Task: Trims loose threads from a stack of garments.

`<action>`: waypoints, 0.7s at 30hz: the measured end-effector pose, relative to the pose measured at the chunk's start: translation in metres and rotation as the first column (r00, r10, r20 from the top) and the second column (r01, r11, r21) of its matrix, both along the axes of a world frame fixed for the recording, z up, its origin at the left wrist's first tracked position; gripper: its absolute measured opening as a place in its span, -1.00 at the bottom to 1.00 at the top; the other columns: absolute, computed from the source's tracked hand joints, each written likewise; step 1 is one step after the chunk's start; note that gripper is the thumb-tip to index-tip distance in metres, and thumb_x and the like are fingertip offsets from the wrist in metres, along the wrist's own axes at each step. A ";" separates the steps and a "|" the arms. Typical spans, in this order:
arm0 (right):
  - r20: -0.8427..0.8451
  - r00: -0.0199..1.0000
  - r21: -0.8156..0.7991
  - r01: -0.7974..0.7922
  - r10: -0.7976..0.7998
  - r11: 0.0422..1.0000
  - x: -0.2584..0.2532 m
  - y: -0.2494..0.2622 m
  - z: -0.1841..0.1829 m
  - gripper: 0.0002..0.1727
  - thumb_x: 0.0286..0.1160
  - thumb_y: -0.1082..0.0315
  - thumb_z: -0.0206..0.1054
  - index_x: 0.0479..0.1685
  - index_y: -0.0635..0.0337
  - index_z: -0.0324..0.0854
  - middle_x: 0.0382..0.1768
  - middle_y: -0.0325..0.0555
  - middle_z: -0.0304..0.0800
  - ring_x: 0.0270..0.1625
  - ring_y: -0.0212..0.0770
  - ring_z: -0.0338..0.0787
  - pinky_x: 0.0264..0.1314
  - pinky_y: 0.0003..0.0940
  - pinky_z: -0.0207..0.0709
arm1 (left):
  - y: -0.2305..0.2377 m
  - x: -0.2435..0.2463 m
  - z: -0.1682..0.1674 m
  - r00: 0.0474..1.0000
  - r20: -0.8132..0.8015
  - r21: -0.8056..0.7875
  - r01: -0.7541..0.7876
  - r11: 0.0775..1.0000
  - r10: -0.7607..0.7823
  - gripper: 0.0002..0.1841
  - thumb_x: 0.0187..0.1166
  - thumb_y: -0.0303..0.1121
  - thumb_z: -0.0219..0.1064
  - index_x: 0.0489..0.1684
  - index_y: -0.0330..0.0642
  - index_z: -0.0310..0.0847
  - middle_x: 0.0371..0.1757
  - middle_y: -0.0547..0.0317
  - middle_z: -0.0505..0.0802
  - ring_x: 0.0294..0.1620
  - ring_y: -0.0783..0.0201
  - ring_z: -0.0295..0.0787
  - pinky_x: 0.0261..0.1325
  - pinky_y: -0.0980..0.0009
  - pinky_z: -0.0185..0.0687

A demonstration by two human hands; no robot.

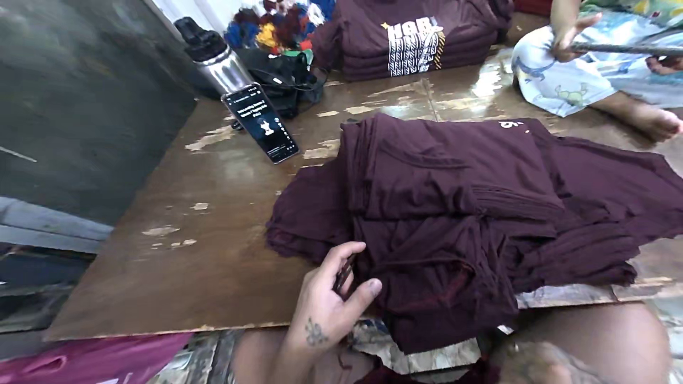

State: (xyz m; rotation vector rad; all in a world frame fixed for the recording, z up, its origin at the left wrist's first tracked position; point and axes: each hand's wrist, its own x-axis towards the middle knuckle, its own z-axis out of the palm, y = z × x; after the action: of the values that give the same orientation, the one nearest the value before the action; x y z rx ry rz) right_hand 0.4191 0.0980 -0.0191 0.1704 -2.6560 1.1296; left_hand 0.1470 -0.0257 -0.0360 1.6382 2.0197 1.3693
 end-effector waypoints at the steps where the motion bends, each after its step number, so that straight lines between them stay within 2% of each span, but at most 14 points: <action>1: -0.016 0.998 0.044 0.061 -0.061 0.997 0.003 0.004 -0.001 -0.60 0.72 0.18 0.21 -0.23 0.33 0.84 -0.48 0.05 0.88 -0.42 -0.06 0.89 -0.26 -0.20 0.74 | 0.002 0.002 -0.002 0.999 -0.025 -0.017 -0.031 0.999 0.031 -0.43 0.52 -0.03 0.39 0.23 -0.43 0.66 -0.54 0.35 0.56 -0.58 0.64 0.31 -0.52 0.70 0.23; 2: -0.050 0.987 0.088 0.156 -0.152 0.984 0.006 0.006 0.000 -0.54 0.73 0.08 0.21 -0.20 0.32 0.84 -0.48 0.05 0.88 -0.42 -0.08 0.89 -0.27 -0.23 0.74 | 0.003 0.006 -0.001 0.998 -0.054 -0.010 -0.038 0.999 0.037 -0.42 0.54 0.00 0.37 0.25 -0.41 0.65 -0.50 0.29 0.61 -0.55 0.58 0.39 -0.48 0.64 0.32; 4: -0.209 0.905 0.179 0.408 -0.370 0.896 0.000 0.004 -0.007 -0.43 0.70 -0.18 0.17 -0.22 0.18 0.78 -0.50 -0.02 0.78 -0.37 -0.16 0.80 -0.23 -0.34 0.67 | 0.005 0.016 0.007 0.997 -0.065 0.052 0.038 0.998 -0.035 -0.40 0.63 0.04 0.27 0.38 -0.33 0.52 -0.29 0.18 0.74 -0.35 0.56 0.60 -0.28 0.64 0.54; 5: -0.287 0.846 0.231 0.516 -0.449 0.825 -0.009 0.004 -0.016 -0.39 0.65 -0.30 0.13 -0.18 0.09 0.73 -0.38 -0.06 0.73 -0.21 -0.20 0.77 -0.08 -0.40 0.66 | 0.006 0.021 0.013 0.994 -0.043 0.089 0.107 0.990 -0.104 -0.42 0.70 0.06 0.20 0.43 -0.27 0.45 -0.19 0.19 0.75 -0.26 0.58 0.63 -0.20 0.67 0.57; 6: -0.351 0.798 0.290 0.589 -0.489 0.754 -0.023 0.006 -0.027 -0.35 0.63 -0.39 0.07 -0.12 0.03 0.69 -0.22 -0.08 0.73 -0.02 -0.18 0.76 0.09 -0.36 0.63 | 0.009 0.026 0.018 0.983 -0.011 0.115 0.183 0.976 -0.183 -0.44 0.75 0.08 0.13 0.44 -0.21 0.43 -0.14 0.19 0.74 -0.22 0.58 0.63 -0.16 0.67 0.57; 7: -0.410 0.766 0.341 0.633 -0.496 0.695 -0.036 0.008 -0.039 -0.39 0.65 -0.36 0.07 -0.11 0.01 0.67 -0.11 -0.06 0.76 0.09 -0.11 0.76 0.18 -0.26 0.62 | 0.012 0.032 0.021 0.966 0.006 0.120 0.255 0.959 -0.257 -0.47 0.80 0.06 0.07 0.41 -0.23 0.45 -0.15 0.16 0.72 -0.21 0.53 0.64 -0.14 0.63 0.59; 8: -0.457 0.746 0.361 0.654 -0.485 0.665 -0.046 0.010 -0.050 -0.54 0.63 -0.20 0.18 -0.18 0.00 0.69 -0.07 -0.03 0.81 0.11 -0.04 0.77 0.17 -0.17 0.61 | 0.017 0.037 0.020 0.954 -0.012 0.091 0.301 0.949 -0.301 -0.50 0.82 0.00 0.04 0.38 -0.27 0.50 -0.15 0.09 0.74 -0.21 0.45 0.67 -0.12 0.55 0.64; 10: -0.406 0.770 0.302 0.622 -0.493 0.723 -0.040 0.007 -0.052 -0.83 0.58 0.16 0.30 -0.30 0.00 0.68 -0.05 -0.06 0.87 0.21 -0.07 0.77 0.33 -0.18 0.55 | 0.023 0.040 0.011 0.946 -0.118 -0.019 0.301 0.954 -0.301 -0.59 0.72 -0.22 0.14 0.34 -0.29 0.64 -0.14 0.01 0.81 -0.23 0.28 0.77 -0.16 0.36 0.74; 12: -0.295 0.836 0.209 0.529 -0.463 0.822 -0.023 0.005 -0.041 -0.84 0.60 0.33 0.31 -0.35 0.11 0.71 -0.03 0.05 0.94 0.34 -0.06 0.81 0.52 -0.16 0.50 | 0.022 0.040 0.001 0.939 -0.209 -0.070 0.264 0.962 -0.273 -0.59 0.55 -0.29 0.28 0.33 -0.24 0.69 -0.18 0.04 0.82 -0.26 0.22 0.80 -0.24 0.31 0.75; 14: -0.243 0.874 0.172 0.466 -0.421 0.868 -0.011 0.005 -0.038 -0.80 0.67 0.32 0.27 -0.32 0.16 0.69 0.02 0.11 0.92 0.45 -0.05 0.75 0.66 -0.16 0.38 | 0.016 0.038 0.001 0.918 -0.282 -0.075 0.269 0.960 -0.279 -0.58 0.48 -0.30 0.31 0.29 -0.24 0.70 -0.20 0.08 0.82 -0.28 0.24 0.79 -0.27 0.35 0.73; 16: -0.251 0.875 0.173 0.462 -0.414 0.870 -0.007 0.006 -0.042 -0.79 0.74 0.24 0.22 -0.27 0.09 0.63 0.10 0.03 0.89 0.55 -0.18 0.65 0.74 -0.26 0.26 | 0.012 0.037 0.004 0.877 -0.392 -0.057 0.278 0.959 -0.277 -0.64 0.45 -0.29 0.35 0.18 -0.18 0.75 -0.23 0.13 0.83 -0.28 0.25 0.80 -0.29 0.38 0.72; 19: -0.272 0.862 0.124 0.473 -0.428 0.873 -0.006 0.004 -0.040 -0.80 0.74 0.21 0.24 -0.25 0.06 0.63 0.10 -0.05 0.88 0.58 -0.24 0.62 0.77 -0.26 0.27 | 0.008 0.039 0.001 0.790 -0.561 -0.049 0.269 0.962 -0.250 -0.68 0.50 -0.25 0.31 0.16 -0.04 0.81 -0.30 0.22 0.79 -0.32 0.27 0.77 -0.37 0.40 0.66; 21: -0.276 0.852 0.080 0.481 -0.444 0.873 -0.006 0.002 -0.040 -0.81 0.72 0.19 0.27 -0.24 0.03 0.63 0.04 -0.12 0.82 0.57 -0.29 0.61 0.77 -0.28 0.30 | 0.007 0.044 -0.002 0.762 -0.610 -0.035 0.248 0.968 -0.217 -0.68 0.60 -0.22 0.27 0.22 0.00 0.80 -0.37 0.24 0.77 -0.44 0.28 0.70 -0.46 0.42 0.56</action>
State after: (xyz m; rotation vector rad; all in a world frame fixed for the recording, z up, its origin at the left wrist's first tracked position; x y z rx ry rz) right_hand 0.4134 0.0999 -0.0587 -0.2776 -2.3653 0.7024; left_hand 0.1907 -0.0183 -0.0383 2.5085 1.9701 0.8615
